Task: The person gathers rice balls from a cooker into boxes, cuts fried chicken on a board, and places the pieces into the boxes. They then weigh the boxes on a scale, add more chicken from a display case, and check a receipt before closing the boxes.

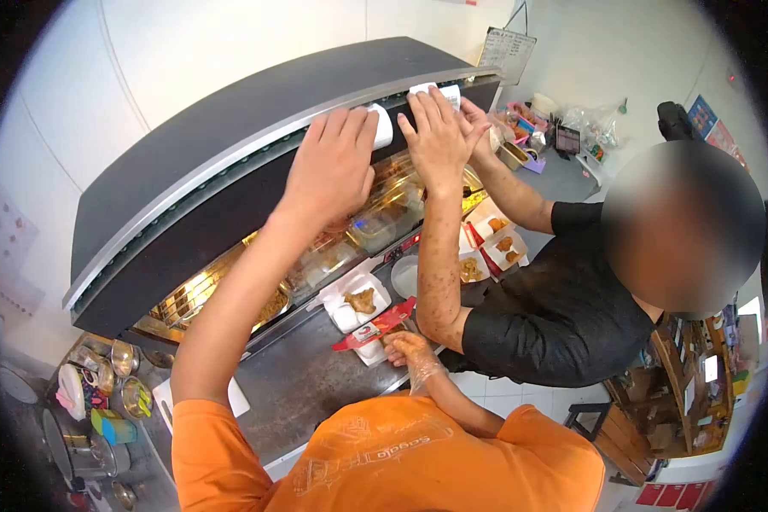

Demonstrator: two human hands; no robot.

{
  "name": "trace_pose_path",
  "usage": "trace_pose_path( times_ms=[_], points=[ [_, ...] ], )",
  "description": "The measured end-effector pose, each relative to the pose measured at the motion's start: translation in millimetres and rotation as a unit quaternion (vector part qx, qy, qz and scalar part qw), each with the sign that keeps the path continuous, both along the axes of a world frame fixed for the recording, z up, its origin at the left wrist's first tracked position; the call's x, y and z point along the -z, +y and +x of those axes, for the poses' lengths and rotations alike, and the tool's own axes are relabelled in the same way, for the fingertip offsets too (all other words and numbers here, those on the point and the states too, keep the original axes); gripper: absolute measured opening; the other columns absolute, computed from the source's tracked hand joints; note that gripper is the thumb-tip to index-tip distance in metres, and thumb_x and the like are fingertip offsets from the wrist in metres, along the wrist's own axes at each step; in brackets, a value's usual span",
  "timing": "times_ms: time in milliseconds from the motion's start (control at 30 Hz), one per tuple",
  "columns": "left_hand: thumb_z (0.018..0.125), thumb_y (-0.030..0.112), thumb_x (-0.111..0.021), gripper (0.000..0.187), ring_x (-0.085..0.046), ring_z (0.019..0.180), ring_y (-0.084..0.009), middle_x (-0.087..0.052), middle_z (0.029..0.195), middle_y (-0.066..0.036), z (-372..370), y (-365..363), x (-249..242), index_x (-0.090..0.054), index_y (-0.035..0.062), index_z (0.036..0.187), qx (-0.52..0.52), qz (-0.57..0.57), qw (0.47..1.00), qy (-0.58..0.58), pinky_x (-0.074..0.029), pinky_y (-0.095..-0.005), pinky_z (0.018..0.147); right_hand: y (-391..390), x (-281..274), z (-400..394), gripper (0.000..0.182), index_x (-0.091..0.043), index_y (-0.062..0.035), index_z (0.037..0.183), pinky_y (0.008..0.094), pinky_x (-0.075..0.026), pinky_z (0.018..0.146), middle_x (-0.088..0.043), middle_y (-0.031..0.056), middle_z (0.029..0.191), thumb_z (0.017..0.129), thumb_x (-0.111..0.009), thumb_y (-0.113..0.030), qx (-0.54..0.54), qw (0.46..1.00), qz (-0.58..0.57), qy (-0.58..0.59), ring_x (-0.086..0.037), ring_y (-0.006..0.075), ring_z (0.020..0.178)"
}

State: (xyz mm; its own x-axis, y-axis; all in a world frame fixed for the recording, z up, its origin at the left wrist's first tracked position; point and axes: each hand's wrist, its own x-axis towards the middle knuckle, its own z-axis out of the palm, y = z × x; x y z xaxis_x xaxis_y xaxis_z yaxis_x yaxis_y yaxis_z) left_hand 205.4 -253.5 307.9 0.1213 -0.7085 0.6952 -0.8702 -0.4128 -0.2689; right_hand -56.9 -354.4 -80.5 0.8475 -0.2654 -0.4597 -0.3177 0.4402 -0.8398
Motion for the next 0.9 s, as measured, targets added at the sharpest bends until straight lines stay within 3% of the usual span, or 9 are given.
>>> trace_pose_path(
  times_ms=[133, 433, 500, 700, 900],
  points=[
    [0.079, 0.015, -0.063, 0.063, -0.051, 0.124, -0.0380, -0.054, 0.132, -0.022, -20.0, 31.9, 4.9, -0.050, -0.0053, 0.137, -0.063, -0.012, 0.997, 0.048, -0.041, -0.0477, 0.109, 8.4, 11.5, 7.0, 0.024, -0.067, -0.0047, 0.120, 0.0269, -0.057, 0.064, -0.073, 0.0071, 0.098, 0.100, -0.065, -0.018, -0.023, 0.999, 0.029, -0.021, -0.069, 0.0136, 0.074],
    [0.077, 0.011, -0.060, 0.072, -0.049, 0.128, -0.0406, -0.052, 0.137, -0.021, -69.6, 240.9, 5.8, -0.047, 0.0030, 0.147, -0.273, -0.017, 0.961, 0.048, -0.037, -0.0520, 0.111, 21.1, 25.2, 9.7, 0.021, -0.064, -0.0050, 0.118, 0.0279, -0.057, 0.063, -0.073, 0.0083, 0.095, 0.102, -0.061, -0.018, -0.088, 0.996, 0.018, 0.007, -0.069, 0.0149, 0.072],
    [0.077, 0.011, -0.060, 0.072, -0.049, 0.128, -0.0408, -0.052, 0.138, -0.021, -76.8, 281.5, 3.9, -0.047, 0.0032, 0.147, -0.319, -0.016, 0.946, 0.057, -0.036, -0.0517, 0.111, 27.1, 24.9, 14.4, 0.026, -0.065, -0.0046, 0.120, 0.0300, -0.056, 0.063, -0.073, 0.0093, 0.095, 0.099, -0.066, -0.020, -0.071, 0.997, 0.034, 0.022, -0.068, 0.0166, 0.071],
    [0.077, 0.009, -0.060, 0.070, -0.046, 0.127, -0.0407, -0.051, 0.134, -0.020, -77.9, 348.9, -2.8, -0.050, 0.0088, 0.147, -0.253, -0.034, 0.957, 0.138, -0.036, -0.0497, 0.112, 65.2, 21.1, 31.1, 0.025, -0.064, -0.0031, 0.121, 0.0307, -0.059, 0.061, -0.074, 0.0111, 0.093, 0.101, -0.065, -0.020, -0.126, 0.991, 0.009, 0.048, -0.070, 0.0179, 0.070],
    [0.076, 0.007, -0.059, 0.065, -0.048, 0.123, -0.0383, -0.052, 0.128, -0.018, -64.8, 367.0, -5.2, -0.054, 0.0053, 0.141, -0.171, -0.031, 0.978, 0.116, -0.040, -0.0489, 0.109, 115.1, 9.1, 28.1, 0.023, -0.064, -0.0014, 0.121, 0.0285, -0.057, 0.061, -0.073, 0.0102, 0.095, 0.102, -0.062, -0.015, -0.097, 0.994, 0.036, 0.027, -0.069, 0.0163, 0.071]
  ],
)
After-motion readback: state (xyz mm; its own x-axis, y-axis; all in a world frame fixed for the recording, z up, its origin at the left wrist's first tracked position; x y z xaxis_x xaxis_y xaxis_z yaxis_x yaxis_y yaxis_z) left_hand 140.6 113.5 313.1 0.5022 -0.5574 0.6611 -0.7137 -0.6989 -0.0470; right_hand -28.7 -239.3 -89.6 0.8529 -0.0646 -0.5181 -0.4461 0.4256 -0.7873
